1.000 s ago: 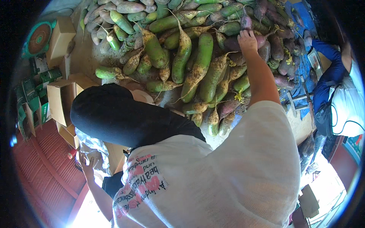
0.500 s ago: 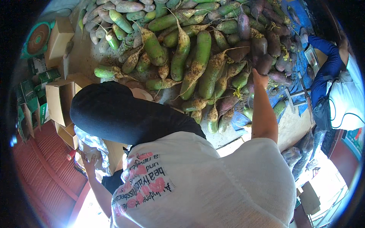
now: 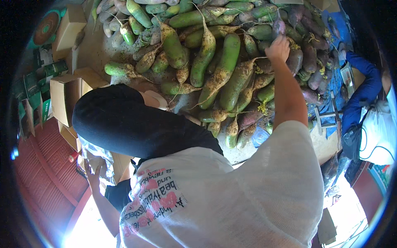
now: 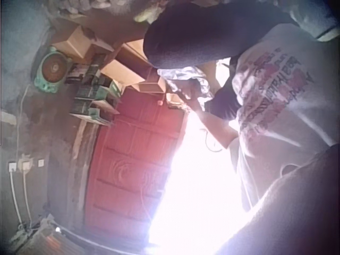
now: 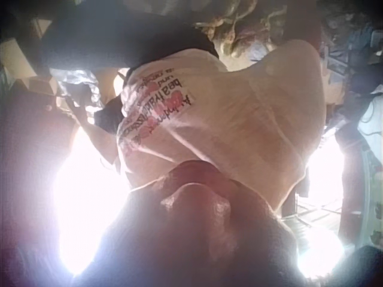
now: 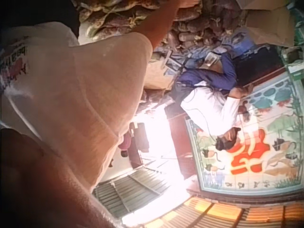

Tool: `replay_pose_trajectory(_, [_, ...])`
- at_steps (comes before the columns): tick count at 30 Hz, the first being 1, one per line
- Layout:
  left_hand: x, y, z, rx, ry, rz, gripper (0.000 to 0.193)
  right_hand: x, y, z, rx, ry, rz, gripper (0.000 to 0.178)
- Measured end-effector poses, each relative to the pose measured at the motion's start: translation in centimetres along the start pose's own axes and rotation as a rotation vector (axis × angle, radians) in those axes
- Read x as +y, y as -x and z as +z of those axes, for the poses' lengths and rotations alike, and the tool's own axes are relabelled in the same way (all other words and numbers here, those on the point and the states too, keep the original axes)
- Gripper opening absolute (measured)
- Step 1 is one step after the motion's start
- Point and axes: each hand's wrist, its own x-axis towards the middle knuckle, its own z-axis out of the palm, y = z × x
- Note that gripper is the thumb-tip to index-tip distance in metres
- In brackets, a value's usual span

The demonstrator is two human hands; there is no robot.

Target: Packing large radishes or similar green vegetables into plastic bags and cardboard boxes for shipment.

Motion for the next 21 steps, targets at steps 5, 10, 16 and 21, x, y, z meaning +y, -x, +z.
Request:
replay_pose_trajectory(5, [-0.2,0.1,0.2,0.008,-0.037,-0.045,0.09,2.2,-9.3,2.0,-0.143,-0.307,0.309,0.097])
replay_pose_trajectory(10, [0.6,1.7,0.7,0.074,-0.06,-0.186,0.091,0.0,-7.9,2.3,-0.213,-0.288,0.468,0.089])
replay_pose_trajectory(16, [1.6,-0.6,1.3,0.029,0.059,-0.102,0.091,2.5,-6.0,4.1,-0.085,-0.293,0.325,0.09])
replay_pose_trajectory(21, [-1.3,-1.1,-0.4,0.012,-0.012,-0.093,0.088,3.1,-2.7,-3.6,0.043,-0.449,0.38,0.099])
